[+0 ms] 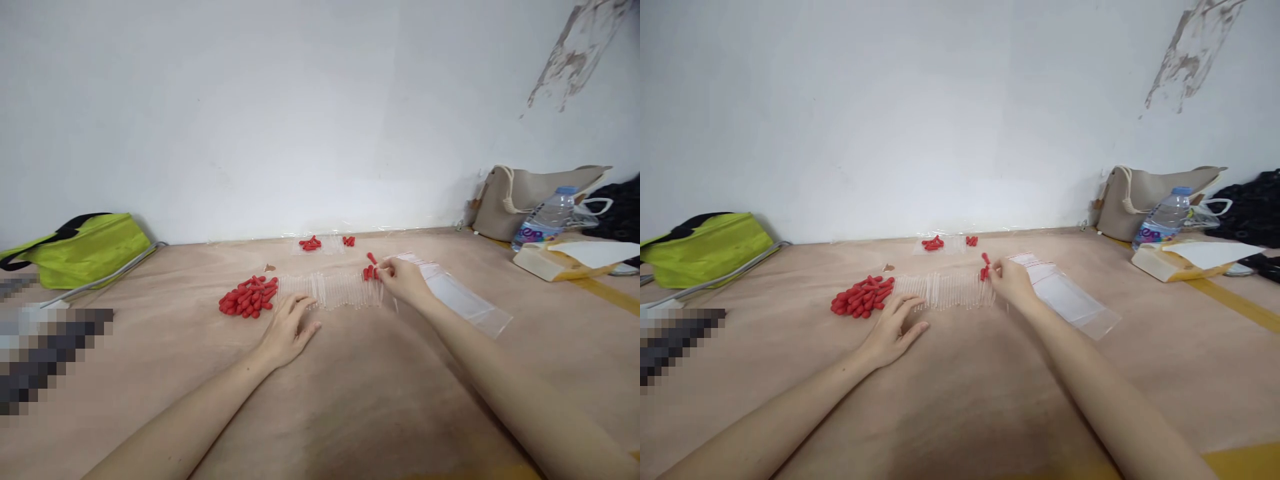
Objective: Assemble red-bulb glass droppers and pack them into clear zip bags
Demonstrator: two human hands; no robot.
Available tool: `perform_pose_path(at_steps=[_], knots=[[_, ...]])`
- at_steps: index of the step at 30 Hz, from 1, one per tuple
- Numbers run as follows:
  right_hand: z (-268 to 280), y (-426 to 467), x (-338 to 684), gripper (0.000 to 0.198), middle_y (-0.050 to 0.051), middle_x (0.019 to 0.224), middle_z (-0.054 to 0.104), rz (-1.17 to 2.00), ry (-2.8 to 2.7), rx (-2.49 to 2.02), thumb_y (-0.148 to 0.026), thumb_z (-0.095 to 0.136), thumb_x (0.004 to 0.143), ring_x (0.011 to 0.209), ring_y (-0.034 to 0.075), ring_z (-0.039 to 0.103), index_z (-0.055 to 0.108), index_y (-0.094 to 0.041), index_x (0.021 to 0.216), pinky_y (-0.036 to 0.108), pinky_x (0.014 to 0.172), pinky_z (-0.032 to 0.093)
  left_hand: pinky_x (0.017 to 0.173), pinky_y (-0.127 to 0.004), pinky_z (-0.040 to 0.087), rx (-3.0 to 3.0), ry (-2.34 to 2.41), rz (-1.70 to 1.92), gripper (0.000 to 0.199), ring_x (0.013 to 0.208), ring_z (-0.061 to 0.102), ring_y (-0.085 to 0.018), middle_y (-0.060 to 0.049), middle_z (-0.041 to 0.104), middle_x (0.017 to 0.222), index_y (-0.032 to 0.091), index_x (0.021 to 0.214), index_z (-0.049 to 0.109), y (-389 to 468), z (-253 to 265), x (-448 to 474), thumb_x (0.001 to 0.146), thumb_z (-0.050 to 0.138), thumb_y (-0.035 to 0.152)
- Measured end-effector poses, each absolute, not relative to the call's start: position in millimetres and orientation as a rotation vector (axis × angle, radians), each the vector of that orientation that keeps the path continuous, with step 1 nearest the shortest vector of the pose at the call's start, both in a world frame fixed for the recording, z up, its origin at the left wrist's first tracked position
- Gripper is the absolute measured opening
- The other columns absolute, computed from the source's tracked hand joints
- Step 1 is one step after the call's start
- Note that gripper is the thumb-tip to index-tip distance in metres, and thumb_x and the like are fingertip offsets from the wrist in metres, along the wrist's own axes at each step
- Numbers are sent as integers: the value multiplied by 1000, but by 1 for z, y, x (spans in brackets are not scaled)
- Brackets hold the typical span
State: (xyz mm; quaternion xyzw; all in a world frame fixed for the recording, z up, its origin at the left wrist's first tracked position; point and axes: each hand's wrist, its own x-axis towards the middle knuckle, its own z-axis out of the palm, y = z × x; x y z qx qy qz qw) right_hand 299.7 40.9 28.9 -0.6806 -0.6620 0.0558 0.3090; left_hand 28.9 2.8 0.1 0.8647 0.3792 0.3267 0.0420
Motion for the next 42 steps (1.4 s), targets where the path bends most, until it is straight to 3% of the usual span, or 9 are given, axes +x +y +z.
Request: perform_pose_path(at_steps=[4,10,14,22,35,42], knots=[[13,54,318,26,8,85,64,208,-1602,-1973,-27,48,77,78,18,58,54,-15,99,24,63,37,84,-39,42,2655,1151,976,20,99,48,-23,-8,50,107,22,100,56,4,-2,29,81,51,26],[4,53,312,33,10,93,62,167,-1679,-2096,-31,43,79,86,24,57,48,-18,109,28,60,36,82,-38,42,2654,1138,993,15,97,49,-21,-8,51,103,21,93,59,4,-4,28,81,51,24],[7,50,310,32,8,91,63,138,-1689,-2111,-35,44,78,84,24,57,49,-20,106,28,58,35,83,-37,41,2658,1140,972,14,97,49,-21,-7,51,103,21,92,60,4,-3,28,81,51,23],[8,45,297,14,6,83,63,78,-1797,-2043,-30,48,74,77,21,58,58,-20,76,25,53,33,85,-42,38,2692,1207,1061,11,96,47,-23,-7,52,99,20,85,62,4,-3,30,78,54,23],[13,45,286,18,12,86,63,61,-1881,-2151,-27,49,70,81,27,59,62,-18,79,32,59,43,84,-42,37,2693,1216,1026,9,96,46,-22,-7,51,99,20,82,62,4,-3,31,78,54,21],[14,42,278,27,18,98,60,89,-1889,-2229,-29,44,79,91,29,57,61,-15,94,38,71,43,82,-40,39,2684,1208,1002,9,96,47,-22,-7,51,100,20,82,62,4,-3,31,78,54,21]])
